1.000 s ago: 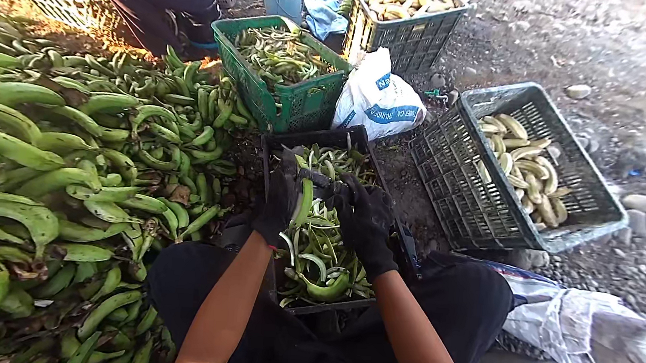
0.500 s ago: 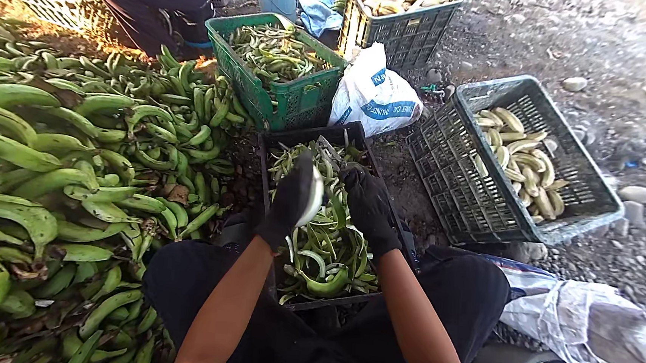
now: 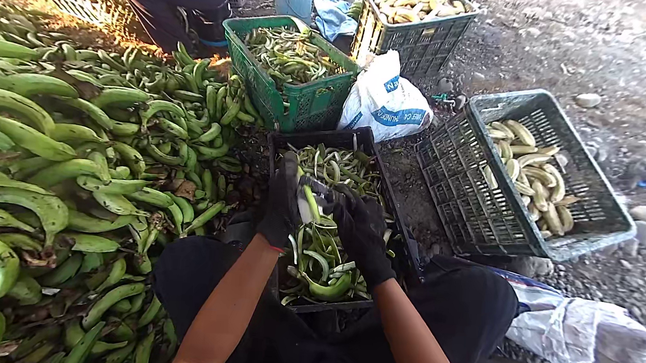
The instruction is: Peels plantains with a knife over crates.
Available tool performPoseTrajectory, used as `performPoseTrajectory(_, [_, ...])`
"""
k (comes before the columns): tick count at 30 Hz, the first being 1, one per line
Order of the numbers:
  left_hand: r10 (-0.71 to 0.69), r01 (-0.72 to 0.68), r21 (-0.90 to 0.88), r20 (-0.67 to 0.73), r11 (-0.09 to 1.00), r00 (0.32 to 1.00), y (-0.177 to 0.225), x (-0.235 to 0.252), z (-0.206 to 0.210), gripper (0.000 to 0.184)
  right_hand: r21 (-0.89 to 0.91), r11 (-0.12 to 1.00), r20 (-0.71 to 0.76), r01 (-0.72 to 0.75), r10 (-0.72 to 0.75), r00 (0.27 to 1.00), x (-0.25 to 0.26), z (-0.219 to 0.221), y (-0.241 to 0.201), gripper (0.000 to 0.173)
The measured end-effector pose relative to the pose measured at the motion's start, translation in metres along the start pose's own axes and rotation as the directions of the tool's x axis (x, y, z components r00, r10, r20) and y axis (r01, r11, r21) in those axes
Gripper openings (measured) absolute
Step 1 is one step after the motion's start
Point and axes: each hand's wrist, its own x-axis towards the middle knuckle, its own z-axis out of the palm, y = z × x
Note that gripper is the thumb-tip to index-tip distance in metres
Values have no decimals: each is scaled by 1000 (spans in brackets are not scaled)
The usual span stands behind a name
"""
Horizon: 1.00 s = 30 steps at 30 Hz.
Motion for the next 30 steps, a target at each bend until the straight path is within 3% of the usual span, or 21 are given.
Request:
performPoseTrajectory(1, [111, -109, 162, -2, 981, 994, -1, -2, 4, 58, 30, 998, 98, -48, 45, 994, 8, -3, -4, 54])
performPoseTrajectory(3, [269, -314, 481, 163, 819, 949, 8, -12, 7, 46, 156, 987, 191, -25, -6, 982, 19, -9, -6, 45])
performPoseTrajectory(5, [280, -402, 577, 292, 712, 915, 14, -17, 12, 44, 219, 971, 206, 95, -141, 968, 25, -14, -2, 39])
performPoseTrajectory(7, [221, -330, 416, 289, 848, 932, 10, -15, 11, 48, 269, 959, 164, 87, -134, 977, 28, -15, 3, 45])
performPoseTrajectory(9, [142, -175, 105, 270, 979, 952, 6, -6, 7, 49, 275, 961, 80, 6, -29, 996, 28, -14, 3, 56])
performPoseTrajectory(11, [63, 2, -215, 296, 977, 953, 3, -2, -4, 52, 180, 983, 25, 17, -22, 999, 22, -14, 9, 62])
performPoseTrajectory(13, [25, 104, -343, 352, 934, 936, 3, -2, -16, 62, 44, 975, -69, 219, -216, 974, 10, -14, 19, 57])
performPoseTrajectory(15, [-20, 134, -349, 312, 927, 950, 4, -2, -15, 50, -73, 901, -184, 427, -433, 882, 2, -10, 31, 66])
performPoseTrajectory(16, [-39, 136, -316, 295, 939, 955, 5, -3, -15, 46, -104, 882, -210, 459, -470, 857, 0, -10, 34, 68])
performPoseTrajectory(17, [-60, 133, -254, 276, 958, 959, 5, -4, -14, 44, -117, 887, -209, 446, -461, 862, -1, -11, 34, 68])
performPoseTrajectory(19, [-63, 87, -97, 220, 992, 973, 3, -8, -7, 52, -101, 945, -121, 310, -321, 939, -3, -15, 26, 59])
performPoseTrajectory(21, [40, -51, 50, 193, 997, 980, -3, -11, -3, 57, -30, 996, 40, 79, -78, 996, 3, -17, 13, 53])
performPoseTrajectory(23, [160, -185, 157, 161, 970, 974, -7, -10, 2, 59, 107, 987, 191, -120, 98, 977, 16, -17, 6, 53])
performPoseTrajectory(26, [204, -240, 339, 137, 910, 969, -2, -15, 7, 58, 295, 939, 245, -177, 105, 964, 38, -14, 13, 62])
performPoseTrajectory(30, [244, -305, 451, 190, 839, 951, 2, 6, -2, 49, 178, 971, 185, -162, 129, 974, 53, -51, 25, 54])
